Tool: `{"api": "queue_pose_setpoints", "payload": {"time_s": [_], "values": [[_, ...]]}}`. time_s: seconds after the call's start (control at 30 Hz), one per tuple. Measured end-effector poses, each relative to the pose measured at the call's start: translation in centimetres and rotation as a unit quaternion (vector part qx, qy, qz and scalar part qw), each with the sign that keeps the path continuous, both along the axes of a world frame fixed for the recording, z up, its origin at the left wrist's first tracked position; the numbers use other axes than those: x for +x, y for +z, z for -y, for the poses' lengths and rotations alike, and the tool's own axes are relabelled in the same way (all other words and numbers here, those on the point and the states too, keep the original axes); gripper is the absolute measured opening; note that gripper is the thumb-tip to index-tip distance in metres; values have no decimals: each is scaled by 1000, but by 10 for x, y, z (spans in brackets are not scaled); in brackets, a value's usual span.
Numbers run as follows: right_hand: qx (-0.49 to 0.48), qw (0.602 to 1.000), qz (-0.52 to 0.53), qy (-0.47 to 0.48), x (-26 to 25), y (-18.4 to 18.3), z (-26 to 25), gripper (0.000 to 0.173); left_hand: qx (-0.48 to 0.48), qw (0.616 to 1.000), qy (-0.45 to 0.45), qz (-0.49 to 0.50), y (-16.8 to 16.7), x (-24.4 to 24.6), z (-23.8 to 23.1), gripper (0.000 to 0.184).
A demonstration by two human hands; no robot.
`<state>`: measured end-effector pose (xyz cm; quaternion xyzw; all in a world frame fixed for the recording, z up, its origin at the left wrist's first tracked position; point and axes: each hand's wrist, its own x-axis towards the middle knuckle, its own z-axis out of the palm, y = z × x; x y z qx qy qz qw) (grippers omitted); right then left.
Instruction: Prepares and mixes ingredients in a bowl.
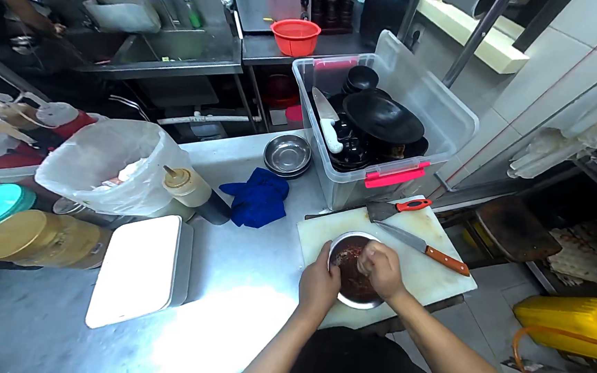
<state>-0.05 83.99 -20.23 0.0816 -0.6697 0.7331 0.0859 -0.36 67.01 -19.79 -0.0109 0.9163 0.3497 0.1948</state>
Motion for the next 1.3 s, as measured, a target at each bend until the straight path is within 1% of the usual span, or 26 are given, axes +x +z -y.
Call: {"api": "queue_pose_setpoints", "payload": {"time_s": [0.07,0.1,0.17,0.23,0.27,0.37,0.4,0.47,0.53,0.57,0.63,0.67,0.73,0.77,0.8,0.83,0.9,0.93,1.0,1.03,1.07,1.1,1.17,1.2,1.27,1.3], "values": [[-41,999,-26,-5,-1,19,-6,42,-4,1000,-3,-3,0,-6,2,60],[-42,999,-28,-3,6,21,-5,41,3,1000,-1,-7,-1,-5,1,60],[7,1000,-7,6,14,0,5,39,21,1000,0,-14,-5,-4,0,60],[32,999,-11,17,1,-9,13,39,35,999,-1,-15,-7,-6,-1,60],[34,999,-14,13,-5,-5,11,40,41,999,4,-3,-7,-7,-1,60],[-20,998,-55,1,-13,22,0,42,39,999,9,0,-7,-11,0,61],[-14,998,-64,5,-11,20,-1,43,42,999,12,-2,-7,-11,0,61],[35,999,-37,13,-7,-5,3,41,50,999,16,-5,-9,-9,-1,60],[58,998,-4,28,-14,-7,4,38,55,998,11,-5,-10,-12,-2,60],[46,999,3,20,-17,1,1,38,55,998,9,-2,-11,-11,-1,60],[-7,999,-43,-4,-26,20,-6,41,58,998,12,1,-11,-14,1,61],[-22,998,-63,-13,-28,20,-6,42,62,998,16,3,-11,-13,1,61],[12,999,-32,-7,-27,-3,-2,42,68,998,19,6,-10,-11,0,61],[41,999,-6,12,-28,-8,0,39,71,997,17,9,-8,-13,-1,61],[67,997,13,29,-33,-5,3,38,69,998,11,10,-7,-17,-1,61],[73,996,20,37,-36,2,4,37,66,998,6,13,-6,-17,-1,61],[20,999,-15,20,-37,16,4,40,68,998,1,12,-6,-21,-1,61],[1,999,-37,10,-37,15,5,41,73,997,3,10,-6,-23,-2,61],[35,999,-37,11,-31,-8,7,41,80,997,6,8,-8,-20,-1,60],[59,998,-20,24,-32,-10,7,39,87,996,5,4,-10,-20,-1,60],[65,997,-2,37,-36,-4,7,38,91,996,4,-2,-11,-21,-1,60],[48,998,7,39,-36,4,6,38,95,995,4,-4,-12,-19,-2,59],[-4,999,-25,32,-35,22,3,41,98,995,7,-8,-12,-23,-2,60],[-12,999,-38,32,-29,21,5,41,100,995,13,-6,-12,-22,-2,60],[26,998,-29,46,-20,-3,9,38,104,994,15,-11,-15,-19,-1,59],[47,997,-19,59,-21,-7,9,37,107,994,13,-18,-17,-19,-2,59]]}}
